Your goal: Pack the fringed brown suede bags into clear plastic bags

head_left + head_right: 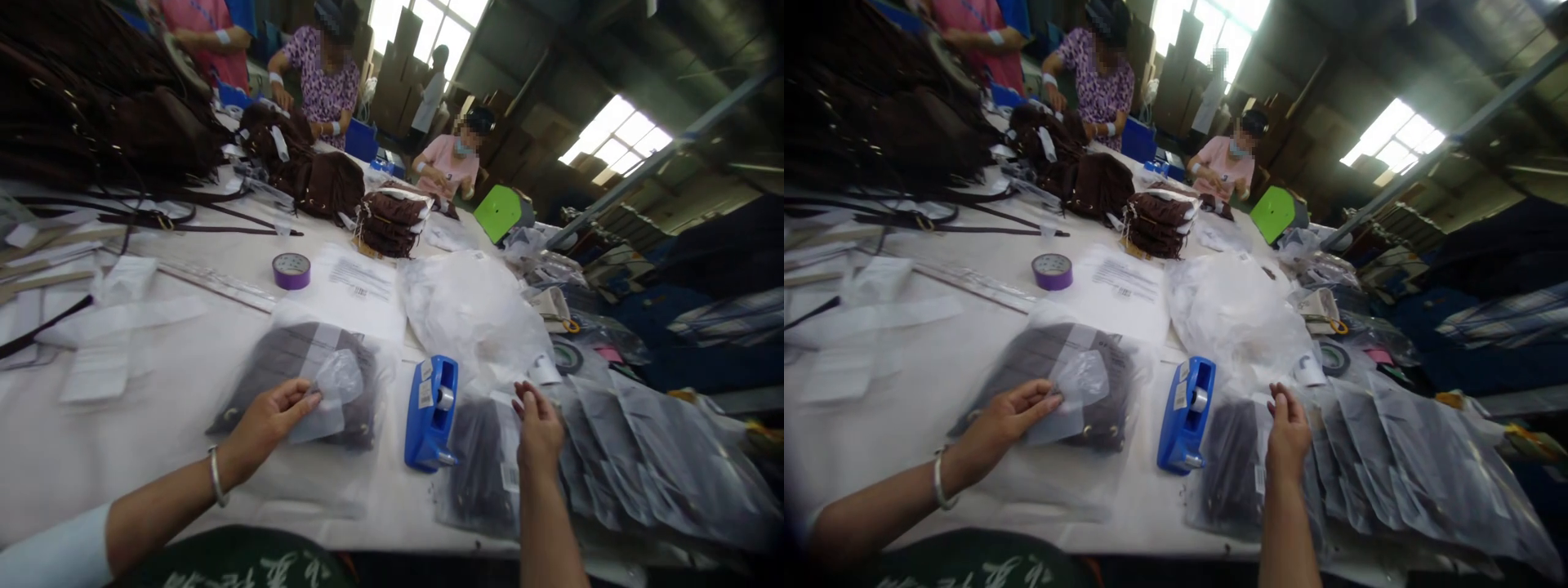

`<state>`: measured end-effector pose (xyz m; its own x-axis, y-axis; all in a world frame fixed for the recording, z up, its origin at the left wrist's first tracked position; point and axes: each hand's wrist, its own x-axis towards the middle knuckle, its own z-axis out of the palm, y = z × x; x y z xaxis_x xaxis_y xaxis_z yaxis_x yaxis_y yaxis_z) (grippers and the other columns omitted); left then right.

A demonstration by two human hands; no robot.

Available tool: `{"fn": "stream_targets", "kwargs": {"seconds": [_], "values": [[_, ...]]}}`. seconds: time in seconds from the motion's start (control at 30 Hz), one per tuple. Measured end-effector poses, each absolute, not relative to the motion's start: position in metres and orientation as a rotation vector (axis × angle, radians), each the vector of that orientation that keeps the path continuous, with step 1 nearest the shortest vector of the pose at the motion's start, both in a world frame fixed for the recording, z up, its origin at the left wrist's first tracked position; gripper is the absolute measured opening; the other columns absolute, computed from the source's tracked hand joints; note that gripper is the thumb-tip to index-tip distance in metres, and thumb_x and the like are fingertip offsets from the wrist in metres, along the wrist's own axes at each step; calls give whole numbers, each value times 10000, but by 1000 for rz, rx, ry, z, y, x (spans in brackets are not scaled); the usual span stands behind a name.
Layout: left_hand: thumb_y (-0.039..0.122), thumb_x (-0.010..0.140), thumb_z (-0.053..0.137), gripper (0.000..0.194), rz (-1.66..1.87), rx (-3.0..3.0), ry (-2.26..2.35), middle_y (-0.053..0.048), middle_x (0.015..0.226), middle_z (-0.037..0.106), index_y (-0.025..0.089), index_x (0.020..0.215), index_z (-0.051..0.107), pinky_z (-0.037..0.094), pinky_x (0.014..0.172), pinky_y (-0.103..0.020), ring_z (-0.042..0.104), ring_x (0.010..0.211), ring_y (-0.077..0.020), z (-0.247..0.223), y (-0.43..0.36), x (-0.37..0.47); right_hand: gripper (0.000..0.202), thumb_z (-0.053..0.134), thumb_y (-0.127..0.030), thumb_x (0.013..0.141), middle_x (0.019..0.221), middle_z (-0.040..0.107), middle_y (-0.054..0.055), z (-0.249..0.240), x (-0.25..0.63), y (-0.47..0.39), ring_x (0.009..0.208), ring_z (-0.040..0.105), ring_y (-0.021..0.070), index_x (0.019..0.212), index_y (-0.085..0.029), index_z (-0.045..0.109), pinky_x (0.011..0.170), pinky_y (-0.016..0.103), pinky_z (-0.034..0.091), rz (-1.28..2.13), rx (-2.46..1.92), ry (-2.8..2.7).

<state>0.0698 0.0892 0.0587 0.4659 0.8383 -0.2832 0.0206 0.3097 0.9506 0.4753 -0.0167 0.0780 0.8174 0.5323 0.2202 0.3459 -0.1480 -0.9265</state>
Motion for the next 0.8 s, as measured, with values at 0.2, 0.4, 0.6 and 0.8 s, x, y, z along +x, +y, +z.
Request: {"fn": "stream_targets", "kwargs": {"seconds": [0.2, 0.4, 0.6, 0.8], "values": [[355, 767, 670, 306, 593, 1038, 674, -28, 907, 662, 151, 976, 578, 444, 782, -253, 590, 835, -148, 66, 50, 72, 465, 526, -543, 831, 1163, 617, 131, 75, 305, -66, 1090, 565, 287, 1107, -182, 621, 856, 431, 504, 1276, -1418, -849], [340, 728, 716, 355, 449, 967, 632, -49, 890, 667, 127, 983, 592, 446, 803, -280, 603, 833, -154, 52, 19, 42, 294, 675, -442, 744, 962, 661, 27, 40, 205, -39, 889, 614, 187, 934, -226, 609, 804, 332, 505, 1258, -1202, -433], [401, 827, 595, 318, 436, 1312, 749, -49, 841, 668, 139, 1007, 599, 466, 791, -311, 608, 795, -171, 42, 11, 9, 277, 625, -456, 787, 660, 528, -46, 50, 203, -35, 561, 485, 91, 888, -207, 558, 562, 216, 427, 796, -1436, -555], [293, 845, 600, 396, 558, 2503, 664, -105, 1313, 516, 203, 1226, 535, 190, 1097, -497, 357, 1281, -292, 29, 34, -23, 189, 637, -383, 796, 901, 629, 53, 78, 229, -48, 866, 583, 196, 787, -196, 622, 839, 340, 448, 149, -1705, -1366]]}}
